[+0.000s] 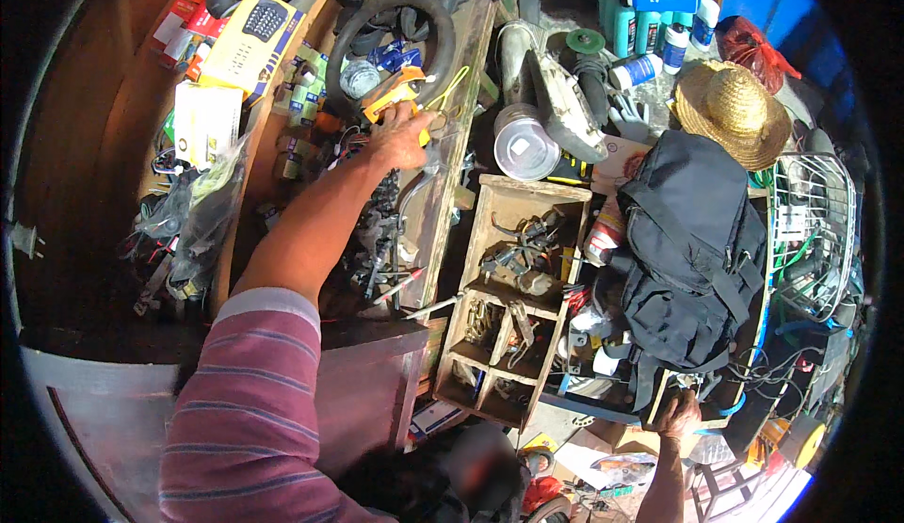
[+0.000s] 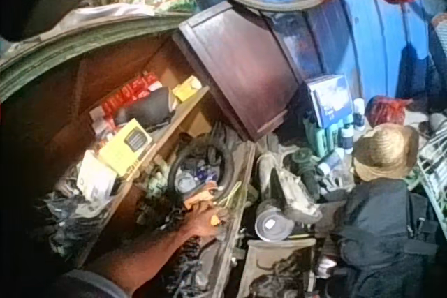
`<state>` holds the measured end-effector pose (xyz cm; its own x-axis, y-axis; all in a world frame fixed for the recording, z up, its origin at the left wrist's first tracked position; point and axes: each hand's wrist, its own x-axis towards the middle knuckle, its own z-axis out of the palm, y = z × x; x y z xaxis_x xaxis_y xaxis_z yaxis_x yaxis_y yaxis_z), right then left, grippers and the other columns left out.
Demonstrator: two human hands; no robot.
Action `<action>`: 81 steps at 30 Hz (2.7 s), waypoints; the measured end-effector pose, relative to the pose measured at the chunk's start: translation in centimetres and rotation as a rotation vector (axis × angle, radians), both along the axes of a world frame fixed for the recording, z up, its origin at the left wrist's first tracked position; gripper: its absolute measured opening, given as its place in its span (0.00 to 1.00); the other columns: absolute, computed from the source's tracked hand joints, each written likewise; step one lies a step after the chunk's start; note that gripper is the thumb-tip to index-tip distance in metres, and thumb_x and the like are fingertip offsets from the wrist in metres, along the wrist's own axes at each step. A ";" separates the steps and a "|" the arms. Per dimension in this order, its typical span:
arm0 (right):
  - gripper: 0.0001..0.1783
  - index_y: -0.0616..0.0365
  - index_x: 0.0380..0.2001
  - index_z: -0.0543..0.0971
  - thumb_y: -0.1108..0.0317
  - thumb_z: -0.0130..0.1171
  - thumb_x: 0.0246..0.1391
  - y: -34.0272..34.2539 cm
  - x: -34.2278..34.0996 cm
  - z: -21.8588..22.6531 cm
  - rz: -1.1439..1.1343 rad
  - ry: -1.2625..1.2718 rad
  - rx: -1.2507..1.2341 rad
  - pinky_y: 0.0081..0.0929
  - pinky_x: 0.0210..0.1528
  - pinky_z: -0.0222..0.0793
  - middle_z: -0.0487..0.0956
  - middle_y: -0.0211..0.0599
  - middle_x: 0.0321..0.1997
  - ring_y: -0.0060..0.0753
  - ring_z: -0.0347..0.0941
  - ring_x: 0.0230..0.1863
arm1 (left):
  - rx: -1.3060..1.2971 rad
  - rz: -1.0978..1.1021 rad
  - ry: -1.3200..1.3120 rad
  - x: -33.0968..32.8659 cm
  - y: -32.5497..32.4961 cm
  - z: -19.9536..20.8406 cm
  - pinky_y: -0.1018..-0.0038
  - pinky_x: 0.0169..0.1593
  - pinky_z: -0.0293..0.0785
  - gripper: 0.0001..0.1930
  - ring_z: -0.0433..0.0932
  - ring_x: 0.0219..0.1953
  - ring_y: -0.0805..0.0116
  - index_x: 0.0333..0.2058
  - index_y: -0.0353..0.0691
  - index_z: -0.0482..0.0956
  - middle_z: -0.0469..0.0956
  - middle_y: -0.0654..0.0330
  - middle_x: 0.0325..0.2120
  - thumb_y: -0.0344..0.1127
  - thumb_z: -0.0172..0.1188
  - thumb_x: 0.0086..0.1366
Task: The person receives a key from another person, then enters a cluttered workshop to search for a small electronic component. After locating the component, the person exits the workshop and installs it into the handlebar area of an electric bicycle.
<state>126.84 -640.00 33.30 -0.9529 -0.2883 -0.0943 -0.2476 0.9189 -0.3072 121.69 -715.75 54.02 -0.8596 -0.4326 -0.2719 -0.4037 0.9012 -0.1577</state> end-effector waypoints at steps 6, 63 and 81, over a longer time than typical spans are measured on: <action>0.13 0.61 0.34 0.71 0.61 0.51 0.54 -0.4 -0.2 0.4 -0.001 -0.082 0.040 0.50 0.38 0.67 0.76 0.53 0.31 0.62 0.72 0.35 | 0.202 0.151 0.178 0.4 -5.3 -2.2 0.57 0.59 0.65 0.31 0.66 0.57 0.44 0.50 0.48 0.76 0.63 0.43 0.57 0.50 0.68 0.45; 0.21 0.59 0.42 0.76 0.53 0.51 0.55 1.1 0.0 -1.6 -0.024 -0.041 0.044 0.48 0.42 0.69 0.78 0.52 0.37 0.60 0.74 0.39 | -0.267 0.084 -0.757 11.3 -3.1 4.8 0.63 0.41 0.79 0.10 0.83 0.42 0.58 0.35 0.43 0.86 0.84 0.58 0.38 0.37 0.60 0.57; 0.16 0.57 0.35 0.72 0.55 0.50 0.53 -0.2 0.0 -0.3 0.010 -0.077 0.031 0.50 0.39 0.66 0.75 0.52 0.33 0.61 0.72 0.37 | 0.265 -0.151 -1.257 15.0 -0.5 -4.0 0.57 0.42 0.77 0.18 0.81 0.40 0.56 0.38 0.45 0.86 0.83 0.55 0.39 0.43 0.71 0.47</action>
<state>126.82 -640.24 33.03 -0.9396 -0.2936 -0.1760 -0.2336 0.9258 -0.2973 136.66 -716.23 50.03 0.0116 -0.1635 -0.9865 -0.0021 0.9865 -0.1635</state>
